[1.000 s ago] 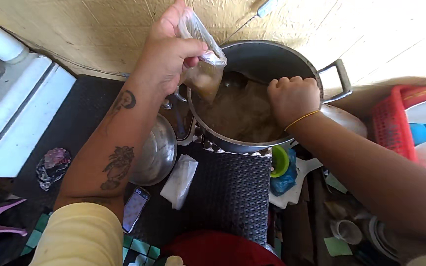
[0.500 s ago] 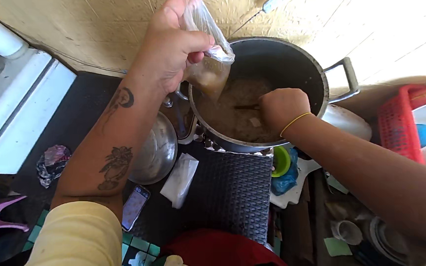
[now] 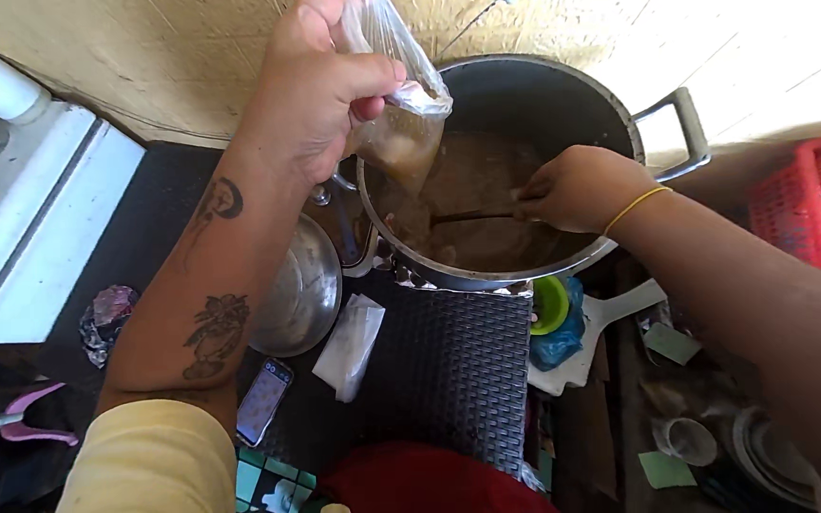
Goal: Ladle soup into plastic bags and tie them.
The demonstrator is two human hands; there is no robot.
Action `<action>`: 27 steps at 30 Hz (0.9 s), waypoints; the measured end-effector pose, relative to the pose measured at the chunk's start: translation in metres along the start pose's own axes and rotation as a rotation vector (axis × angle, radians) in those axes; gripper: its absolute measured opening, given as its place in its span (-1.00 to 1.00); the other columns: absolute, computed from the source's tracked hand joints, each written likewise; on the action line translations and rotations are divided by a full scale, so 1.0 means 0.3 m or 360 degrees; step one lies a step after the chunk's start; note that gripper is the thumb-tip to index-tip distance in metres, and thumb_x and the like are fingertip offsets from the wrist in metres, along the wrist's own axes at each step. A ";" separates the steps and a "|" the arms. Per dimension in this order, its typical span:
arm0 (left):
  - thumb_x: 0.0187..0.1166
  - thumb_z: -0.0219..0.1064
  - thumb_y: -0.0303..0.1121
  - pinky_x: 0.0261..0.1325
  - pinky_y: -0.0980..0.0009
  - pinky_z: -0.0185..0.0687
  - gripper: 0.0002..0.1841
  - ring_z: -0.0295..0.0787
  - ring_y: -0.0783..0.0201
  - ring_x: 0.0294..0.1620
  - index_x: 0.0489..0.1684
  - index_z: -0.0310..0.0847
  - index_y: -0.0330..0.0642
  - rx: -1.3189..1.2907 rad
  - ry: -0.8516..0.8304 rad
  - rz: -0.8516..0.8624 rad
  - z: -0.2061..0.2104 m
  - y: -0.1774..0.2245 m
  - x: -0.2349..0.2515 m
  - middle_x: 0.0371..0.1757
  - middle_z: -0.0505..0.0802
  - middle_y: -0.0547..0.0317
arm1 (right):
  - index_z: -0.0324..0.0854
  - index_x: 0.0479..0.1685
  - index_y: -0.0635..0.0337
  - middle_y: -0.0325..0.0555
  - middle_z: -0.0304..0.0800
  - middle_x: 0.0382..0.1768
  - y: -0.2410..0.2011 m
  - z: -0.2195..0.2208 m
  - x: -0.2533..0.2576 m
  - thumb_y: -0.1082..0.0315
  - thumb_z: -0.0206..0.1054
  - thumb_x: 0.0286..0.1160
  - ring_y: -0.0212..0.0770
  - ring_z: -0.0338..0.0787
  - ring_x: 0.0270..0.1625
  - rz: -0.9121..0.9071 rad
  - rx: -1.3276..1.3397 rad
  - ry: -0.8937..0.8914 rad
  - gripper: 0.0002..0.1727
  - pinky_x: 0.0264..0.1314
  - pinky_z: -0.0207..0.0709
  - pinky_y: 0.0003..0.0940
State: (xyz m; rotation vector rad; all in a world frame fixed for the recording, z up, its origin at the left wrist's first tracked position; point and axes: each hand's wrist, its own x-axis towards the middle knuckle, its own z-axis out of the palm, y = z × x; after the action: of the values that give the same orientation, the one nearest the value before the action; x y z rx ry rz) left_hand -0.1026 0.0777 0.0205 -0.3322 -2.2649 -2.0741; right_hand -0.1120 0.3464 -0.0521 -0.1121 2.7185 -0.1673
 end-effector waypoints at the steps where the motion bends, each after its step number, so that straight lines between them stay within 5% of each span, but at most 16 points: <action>1: 0.42 0.36 -0.73 -0.29 0.62 0.69 -0.54 0.73 0.40 -0.30 0.32 0.51 -0.31 0.0001 -0.0007 0.0001 0.001 -0.003 0.002 -0.03 0.78 0.07 | 0.90 -0.08 -0.02 0.11 0.89 -0.15 0.008 -0.003 0.001 -0.01 0.50 0.53 0.24 0.82 0.03 -0.0005 0.0030 0.0007 -0.71 -0.01 0.56 0.44; 19: 0.44 0.36 -0.71 -0.25 0.62 0.74 -0.79 0.79 0.43 -0.31 -0.12 0.55 -0.23 0.0035 0.0065 0.0024 0.010 0.026 0.000 -0.21 0.84 0.16 | 0.86 -0.10 0.00 0.14 0.87 -0.14 -0.029 0.040 -0.018 0.00 0.43 0.58 0.26 0.83 0.02 0.0028 -0.0033 -0.0020 -0.71 -0.09 0.59 0.40; 23: 0.43 0.37 -0.72 -0.27 0.61 0.74 -0.79 0.80 0.42 -0.33 -0.15 0.56 -0.24 0.0038 0.0095 0.0046 0.004 0.038 0.001 -0.24 0.84 0.15 | 0.90 -0.14 -0.04 0.05 0.89 -0.18 0.033 0.035 0.007 -0.05 0.50 0.51 0.18 0.84 0.00 -0.0015 0.0074 -0.0025 -0.70 -0.01 0.59 0.42; 27: 0.41 0.37 -0.72 -0.30 0.65 0.69 -0.73 0.76 0.44 -0.32 -0.02 0.56 -0.25 0.0059 0.0069 0.0051 -0.009 0.044 0.011 -0.15 0.82 0.14 | 0.92 -0.12 0.06 0.06 0.89 -0.28 0.088 0.002 -0.012 0.12 0.56 0.49 0.09 0.81 -0.20 0.0008 0.0354 0.0061 -0.77 0.00 0.57 0.33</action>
State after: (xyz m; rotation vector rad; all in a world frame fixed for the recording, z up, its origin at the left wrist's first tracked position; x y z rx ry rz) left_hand -0.1036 0.0763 0.0343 -0.3162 -2.2549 -2.0015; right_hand -0.1100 0.3727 -0.0548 -0.0376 2.7159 -0.4727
